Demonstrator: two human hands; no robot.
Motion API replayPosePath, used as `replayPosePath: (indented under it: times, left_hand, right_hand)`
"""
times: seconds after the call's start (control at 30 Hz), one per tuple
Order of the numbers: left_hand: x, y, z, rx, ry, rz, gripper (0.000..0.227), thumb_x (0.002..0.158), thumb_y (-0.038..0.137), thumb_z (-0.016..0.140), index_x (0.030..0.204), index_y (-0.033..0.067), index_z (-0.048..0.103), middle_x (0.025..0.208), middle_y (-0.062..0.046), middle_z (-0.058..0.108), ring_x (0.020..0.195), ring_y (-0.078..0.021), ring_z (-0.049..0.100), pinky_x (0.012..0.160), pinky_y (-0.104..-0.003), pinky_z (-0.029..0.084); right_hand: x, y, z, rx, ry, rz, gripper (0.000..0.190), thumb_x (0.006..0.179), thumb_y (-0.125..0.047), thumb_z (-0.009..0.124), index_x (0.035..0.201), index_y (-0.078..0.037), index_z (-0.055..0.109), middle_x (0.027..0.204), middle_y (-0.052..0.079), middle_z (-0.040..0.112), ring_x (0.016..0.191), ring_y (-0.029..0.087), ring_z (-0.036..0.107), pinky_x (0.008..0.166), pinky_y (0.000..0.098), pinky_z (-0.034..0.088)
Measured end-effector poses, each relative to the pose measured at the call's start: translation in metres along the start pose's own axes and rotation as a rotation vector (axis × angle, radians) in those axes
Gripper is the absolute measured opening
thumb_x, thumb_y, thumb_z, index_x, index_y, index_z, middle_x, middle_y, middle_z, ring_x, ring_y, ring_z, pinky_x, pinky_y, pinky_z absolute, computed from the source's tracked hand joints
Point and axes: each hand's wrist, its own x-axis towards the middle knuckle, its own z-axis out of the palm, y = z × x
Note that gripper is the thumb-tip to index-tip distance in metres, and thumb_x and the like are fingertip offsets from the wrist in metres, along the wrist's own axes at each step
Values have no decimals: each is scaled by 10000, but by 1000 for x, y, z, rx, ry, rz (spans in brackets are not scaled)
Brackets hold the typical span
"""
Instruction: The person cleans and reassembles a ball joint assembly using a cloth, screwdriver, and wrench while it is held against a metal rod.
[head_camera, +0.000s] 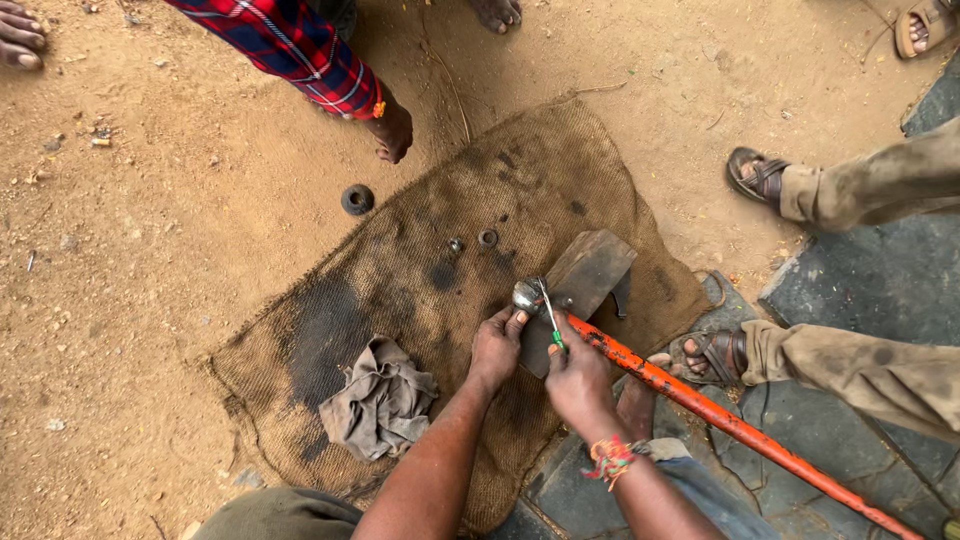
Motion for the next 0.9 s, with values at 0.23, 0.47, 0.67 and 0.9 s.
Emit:
replayPosePath:
  times: [0.23, 0.47, 0.67, 0.9]
  left_hand:
    - [-10, 13, -4, 76, 0, -26, 476, 991, 381, 630, 1381, 108, 634, 1290, -173, 705, 1207, -287, 678, 1037, -390, 513]
    - [-10, 20, -6, 80, -27, -92, 520, 988, 401, 594, 1427, 124, 580, 1358, -131, 672, 1246, -263, 659, 1059, -390, 499]
    - [-13, 18, -5, 49, -38, -72, 522, 1000, 402, 584, 1435, 112, 582, 1348, -145, 689, 1254, -259, 662, 1073, -386, 501]
    - [-18, 31, -8, 35, -75, -151, 516, 1000, 404, 555, 1447, 147, 577, 1361, -109, 686, 1265, -233, 655, 1085, -378, 491]
  right_hand:
    - [97, -2, -74, -18, -459, 234, 427, 952, -146, 679, 1364, -243, 739, 650, 27, 630, 428, 103, 422, 377, 289, 348]
    - [149, -32, -106, -189, -664, 182, 389, 944, -262, 678, 1330, -267, 730, 658, -8, 697, 468, 85, 492, 435, 284, 401]
    - [55, -3, -75, -357, -188, -284, 406, 976, -343, 636, 1376, -280, 662, 879, 115, 782, 583, 216, 652, 544, 358, 539]
    - [58, 13, -72, -628, -193, -570, 384, 1041, -380, 539, 1373, -189, 551, 943, 80, 764, 548, 201, 671, 451, 361, 552]
